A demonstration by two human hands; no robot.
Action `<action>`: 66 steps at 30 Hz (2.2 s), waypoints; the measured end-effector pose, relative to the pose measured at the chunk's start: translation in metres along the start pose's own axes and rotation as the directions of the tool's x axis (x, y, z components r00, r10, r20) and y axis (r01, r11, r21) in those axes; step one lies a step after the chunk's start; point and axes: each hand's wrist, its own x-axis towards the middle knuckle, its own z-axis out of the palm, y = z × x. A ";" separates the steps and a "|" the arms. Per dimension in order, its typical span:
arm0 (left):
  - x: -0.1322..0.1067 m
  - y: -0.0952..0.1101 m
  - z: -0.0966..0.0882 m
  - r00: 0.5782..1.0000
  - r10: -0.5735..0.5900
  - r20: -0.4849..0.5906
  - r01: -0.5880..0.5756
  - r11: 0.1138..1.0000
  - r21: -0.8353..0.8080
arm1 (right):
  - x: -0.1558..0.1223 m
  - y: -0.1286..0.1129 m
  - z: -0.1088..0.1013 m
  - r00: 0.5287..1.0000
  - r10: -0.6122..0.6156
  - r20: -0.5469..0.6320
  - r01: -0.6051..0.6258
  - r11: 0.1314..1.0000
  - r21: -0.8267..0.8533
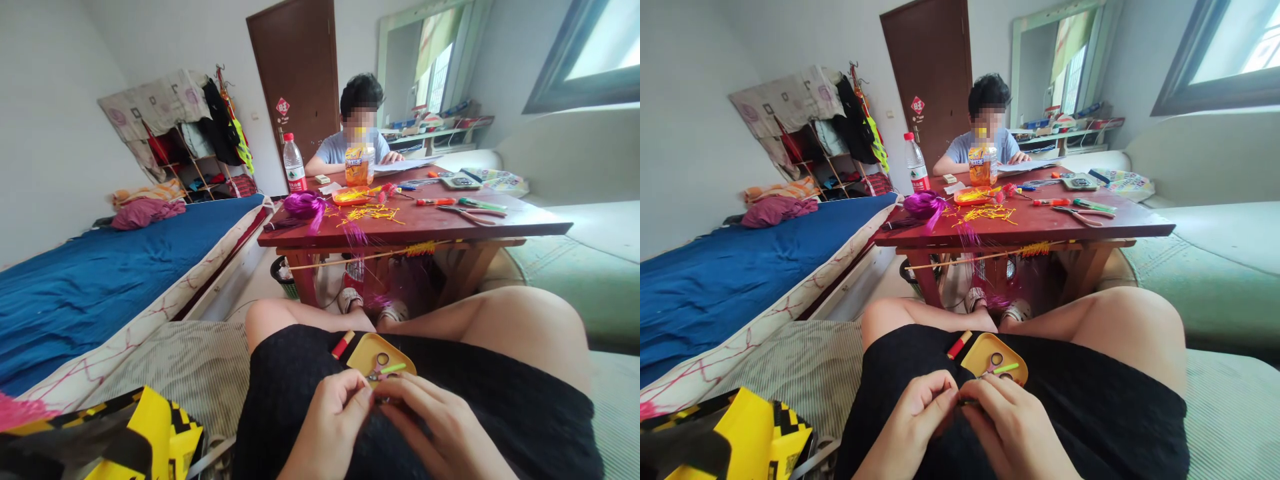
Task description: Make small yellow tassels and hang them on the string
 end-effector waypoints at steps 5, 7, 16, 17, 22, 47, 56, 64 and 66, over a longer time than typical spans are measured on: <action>0.001 -0.002 0.001 0.996 -0.074 0.052 0.082 0.980 -0.179 | -0.002 0.001 0.001 1.000 -0.008 -0.019 0.009 0.998 0.061; 0.002 -0.001 0.002 0.992 -0.096 0.078 0.111 0.966 -0.233 | 0.000 0.000 -0.001 0.993 -0.088 -0.084 0.088 0.996 0.001; 0.004 0.003 0.004 0.989 -0.082 0.126 0.111 0.962 -0.249 | 0.012 -0.004 -0.011 0.927 -0.349 -0.139 0.313 0.922 -0.227; 0.003 0.002 0.006 0.995 -0.050 0.083 0.065 0.981 -0.185 | 0.011 -0.003 -0.009 0.941 -0.310 -0.137 0.284 0.941 -0.184; 0.000 -0.004 0.009 0.940 0.331 -0.086 -0.257 0.851 0.459 | 0.006 0.001 -0.002 0.992 0.122 0.034 -0.126 0.960 0.251; 0.008 -0.016 0.010 0.999 0.044 -0.003 -0.043 0.976 -0.213 | 0.008 0.009 0.001 0.993 0.097 0.071 -0.110 0.971 0.213; 0.009 -0.010 0.010 0.995 -0.076 0.064 0.093 0.938 -0.335 | 0.000 0.018 0.012 0.995 -0.097 -0.037 0.101 0.986 0.135; 0.006 -0.009 0.012 0.967 0.225 -0.117 -0.178 0.930 0.323 | 0.005 0.008 0.005 0.905 0.358 0.229 -0.424 0.727 0.540; 0.006 -0.010 0.013 0.959 0.249 -0.133 -0.182 0.905 0.385 | 0.002 0.008 0.009 0.882 0.397 0.253 -0.464 0.640 0.612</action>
